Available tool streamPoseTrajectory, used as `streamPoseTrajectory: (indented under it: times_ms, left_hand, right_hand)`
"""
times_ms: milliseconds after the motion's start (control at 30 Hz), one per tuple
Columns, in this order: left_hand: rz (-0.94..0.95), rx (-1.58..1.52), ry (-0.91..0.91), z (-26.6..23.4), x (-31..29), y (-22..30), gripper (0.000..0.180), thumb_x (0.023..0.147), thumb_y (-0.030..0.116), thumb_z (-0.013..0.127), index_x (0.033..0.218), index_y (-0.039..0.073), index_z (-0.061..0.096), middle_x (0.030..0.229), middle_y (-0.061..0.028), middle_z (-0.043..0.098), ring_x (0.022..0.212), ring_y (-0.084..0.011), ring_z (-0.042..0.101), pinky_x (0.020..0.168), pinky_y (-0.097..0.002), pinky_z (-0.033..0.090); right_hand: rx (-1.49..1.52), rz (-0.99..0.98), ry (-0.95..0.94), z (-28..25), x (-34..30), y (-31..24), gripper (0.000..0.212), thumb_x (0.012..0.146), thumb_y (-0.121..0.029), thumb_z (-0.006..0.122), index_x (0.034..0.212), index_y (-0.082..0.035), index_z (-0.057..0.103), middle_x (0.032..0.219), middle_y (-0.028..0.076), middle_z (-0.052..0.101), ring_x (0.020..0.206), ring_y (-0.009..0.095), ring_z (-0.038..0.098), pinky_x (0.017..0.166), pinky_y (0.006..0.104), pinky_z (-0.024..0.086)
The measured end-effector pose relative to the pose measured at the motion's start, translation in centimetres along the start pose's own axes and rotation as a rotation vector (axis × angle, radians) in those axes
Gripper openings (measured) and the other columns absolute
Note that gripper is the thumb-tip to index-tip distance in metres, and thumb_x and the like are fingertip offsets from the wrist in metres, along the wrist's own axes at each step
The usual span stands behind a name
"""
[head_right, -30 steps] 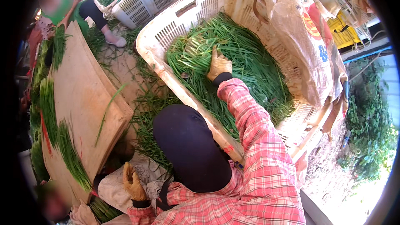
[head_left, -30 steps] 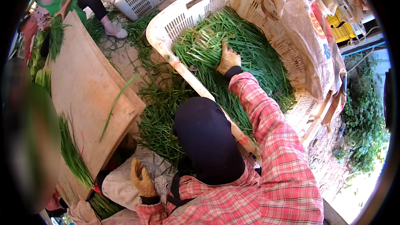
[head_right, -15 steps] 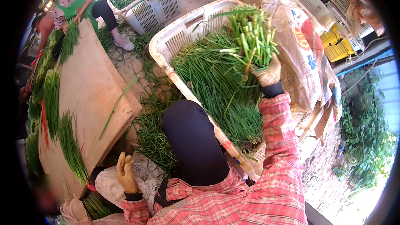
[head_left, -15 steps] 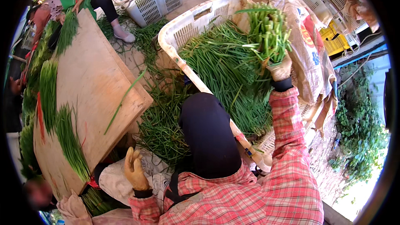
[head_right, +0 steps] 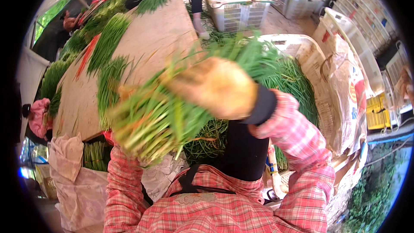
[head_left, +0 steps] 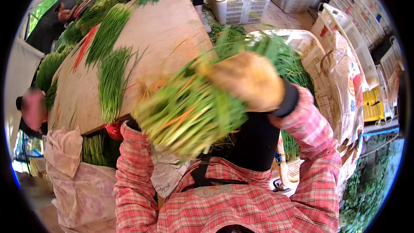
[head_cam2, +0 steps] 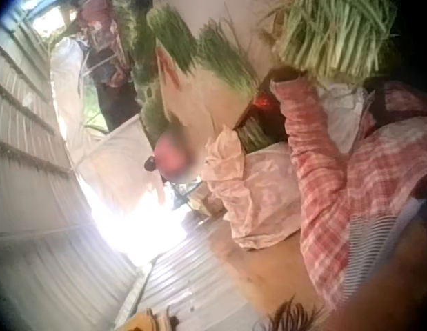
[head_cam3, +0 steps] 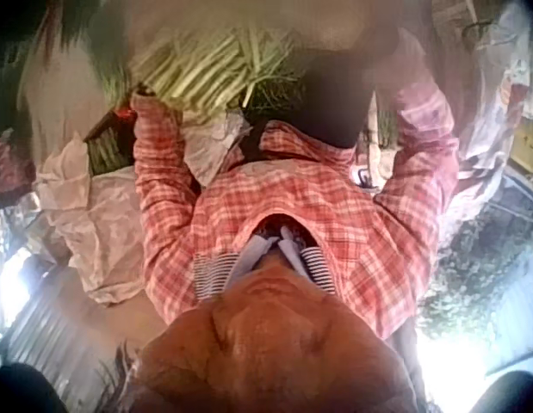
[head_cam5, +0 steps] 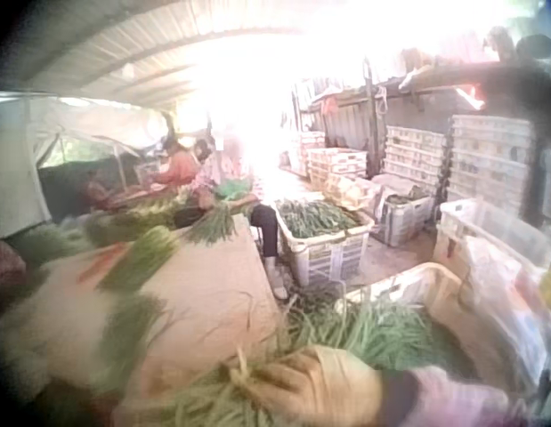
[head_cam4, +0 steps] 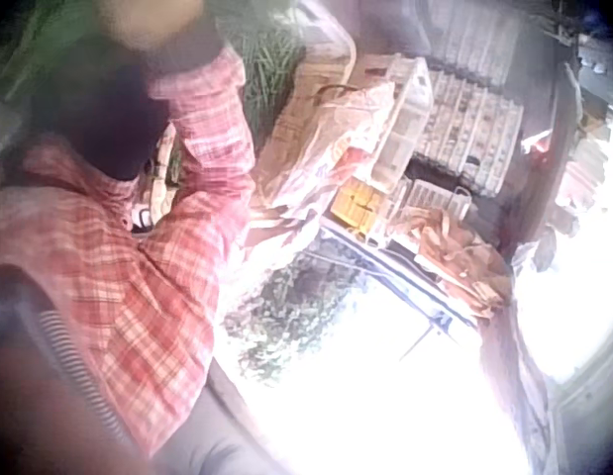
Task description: The person is sorting and bundling green onions by hand while sitting on the ground, placing the finished bundles onto a wooden board.
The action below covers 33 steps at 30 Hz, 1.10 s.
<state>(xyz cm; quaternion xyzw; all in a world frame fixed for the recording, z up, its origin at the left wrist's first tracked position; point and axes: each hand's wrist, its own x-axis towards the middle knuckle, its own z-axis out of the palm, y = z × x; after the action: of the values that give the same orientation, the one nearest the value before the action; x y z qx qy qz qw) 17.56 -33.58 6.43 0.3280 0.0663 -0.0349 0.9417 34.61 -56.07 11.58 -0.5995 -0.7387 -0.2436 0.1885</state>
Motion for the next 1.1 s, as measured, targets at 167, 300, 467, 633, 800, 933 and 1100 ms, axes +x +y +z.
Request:
streamPoseTrajectory:
  times_ms: [167,300,467,633,800,933,1100]
  left_hand:
    - [-0.236,0.066,-0.006,-4.5,-5.1,-2.3,0.062,0.086,0.050,0.051,0.123,0.000,0.046,0.114,-0.0155,0.057,0.103,-0.0284,0.057,0.092,-0.0405,0.046]
    - [-0.173,-0.280,0.189,-8.6,-4.6,-8.5,0.049,0.086,0.032,0.057,0.122,0.000,0.047,0.115,-0.0178,0.057,0.102,-0.0319,0.058,0.092,-0.0471,0.045]
    - [-0.137,-0.435,0.160,-9.0,-5.3,-10.6,0.045,0.085,0.030,0.059,0.119,0.002,0.049,0.110,-0.0178,0.059,0.098,-0.0323,0.059,0.085,-0.0516,0.048]
    - [-0.066,-0.216,0.162,-10.3,-4.7,-11.6,0.046,0.086,0.028,0.059,0.121,0.002,0.047,0.110,-0.0177,0.058,0.099,-0.0311,0.059,0.085,-0.0508,0.048]
    - [0.176,0.272,0.406,-10.5,-3.5,-13.7,0.046,0.078,0.006,0.066,0.120,0.002,0.048,0.108,-0.0089,0.058,0.091,-0.0206,0.059,0.077,-0.0342,0.051]
    - [0.378,0.742,0.395,-9.2,-3.8,-14.1,0.051,0.076,0.007,0.067,0.122,0.002,0.046,0.109,-0.0073,0.057,0.090,-0.0190,0.059,0.078,-0.0329,0.050]
    - [0.027,0.259,0.247,-10.1,-5.9,-13.9,0.061,0.071,0.011,0.074,0.123,0.003,0.044,0.110,-0.0070,0.056,0.094,-0.0179,0.058,0.081,-0.0321,0.048]
  right_hand:
    - [-0.079,-0.261,-0.048,12.7,5.0,-1.5,0.042,0.078,-0.014,0.048,0.120,-0.013,0.048,0.109,0.001,0.056,0.099,0.019,0.054,0.081,0.0324,0.044]
    - [-0.040,0.016,-0.172,19.7,2.9,-3.7,0.042,0.080,-0.016,0.047,0.122,-0.015,0.046,0.124,0.003,0.050,0.116,0.021,0.046,0.097,0.0377,0.036]
    - [-0.069,0.485,-0.179,15.3,1.4,-6.2,0.059,0.073,-0.008,0.057,0.129,-0.009,0.042,0.130,0.013,0.045,0.120,0.031,0.042,0.101,0.0420,0.032]
    - [1.122,1.506,0.350,16.5,-4.2,-9.4,0.067,0.077,-0.024,0.073,0.126,0.007,0.040,0.119,0.019,0.053,0.110,0.028,0.051,0.095,0.0355,0.039]
    - [1.171,1.396,-0.042,19.4,-3.2,-10.9,0.089,0.074,-0.049,0.070,0.127,0.013,0.033,0.120,0.022,0.051,0.106,0.024,0.052,0.091,0.0318,0.042]
    - [1.508,1.463,0.227,20.0,-1.0,-12.8,0.056,0.078,-0.023,0.072,0.116,0.006,0.045,0.106,0.019,0.058,0.093,0.024,0.058,0.080,0.0346,0.049]
    - [1.661,1.547,0.620,20.0,-2.6,-15.3,0.030,0.077,-0.007,0.071,0.100,0.006,0.056,0.089,0.013,0.064,0.078,0.020,0.061,0.072,0.0341,0.052]
